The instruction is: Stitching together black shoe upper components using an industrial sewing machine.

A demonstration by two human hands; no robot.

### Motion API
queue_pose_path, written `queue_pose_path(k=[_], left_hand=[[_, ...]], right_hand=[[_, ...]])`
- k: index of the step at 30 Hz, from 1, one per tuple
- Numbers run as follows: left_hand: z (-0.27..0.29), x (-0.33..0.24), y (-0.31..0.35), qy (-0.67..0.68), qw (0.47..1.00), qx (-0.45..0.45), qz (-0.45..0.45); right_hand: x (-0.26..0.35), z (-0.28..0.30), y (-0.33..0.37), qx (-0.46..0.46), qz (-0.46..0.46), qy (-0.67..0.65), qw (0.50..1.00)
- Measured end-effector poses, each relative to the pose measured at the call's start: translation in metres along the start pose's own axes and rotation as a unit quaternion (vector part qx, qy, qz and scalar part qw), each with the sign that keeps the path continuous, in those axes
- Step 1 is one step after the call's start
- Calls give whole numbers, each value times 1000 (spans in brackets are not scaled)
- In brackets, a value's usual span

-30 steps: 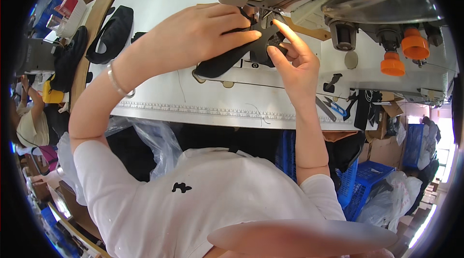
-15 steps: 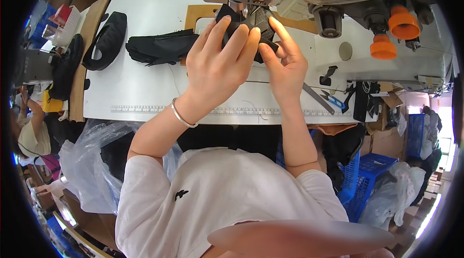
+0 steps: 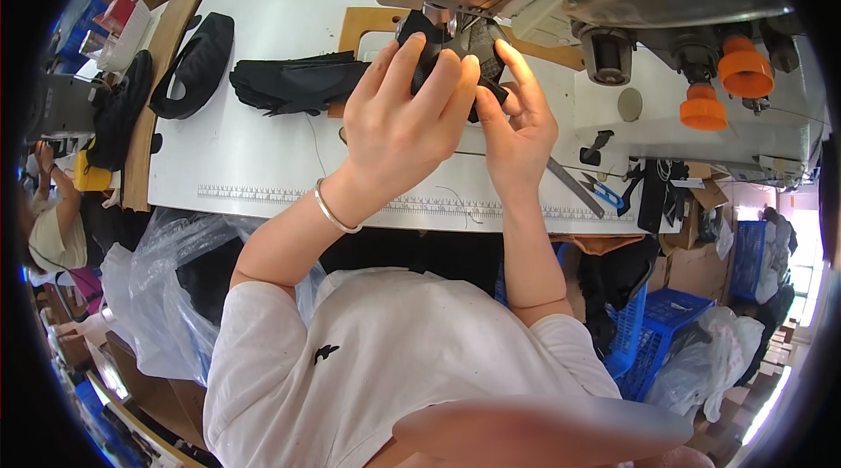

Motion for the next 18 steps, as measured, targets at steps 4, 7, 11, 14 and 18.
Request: queue_pose_path(k=[4, 7, 11, 14, 18], left_hand=[[-1, 1, 4, 17, 999, -29, -5], [-3, 0, 5, 12, 999, -38, -4], [-5, -4, 4, 0, 999, -36, 1], [-7, -5, 4, -8, 999, -39, 22], [-6, -5, 4, 21, 998, -38, 43]], right_hand=[[3, 1, 3, -13, 21, 53, 998], [-1, 5, 0, -12, -8, 53, 998], [5, 7, -5, 9, -20, 19, 1000], [5, 9, -7, 30, -47, 20, 998], [7, 9, -7, 22, -41, 30, 998]])
Point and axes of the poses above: each hand's wrist, its own y-axis away from the middle knuckle, its own z-axis out of the back of the hand, x = y × z, the point moved 5 cm from there along -y, towards the middle knuckle, and after that the axes turned 11 degrees about -z, right-handed, at the moved point
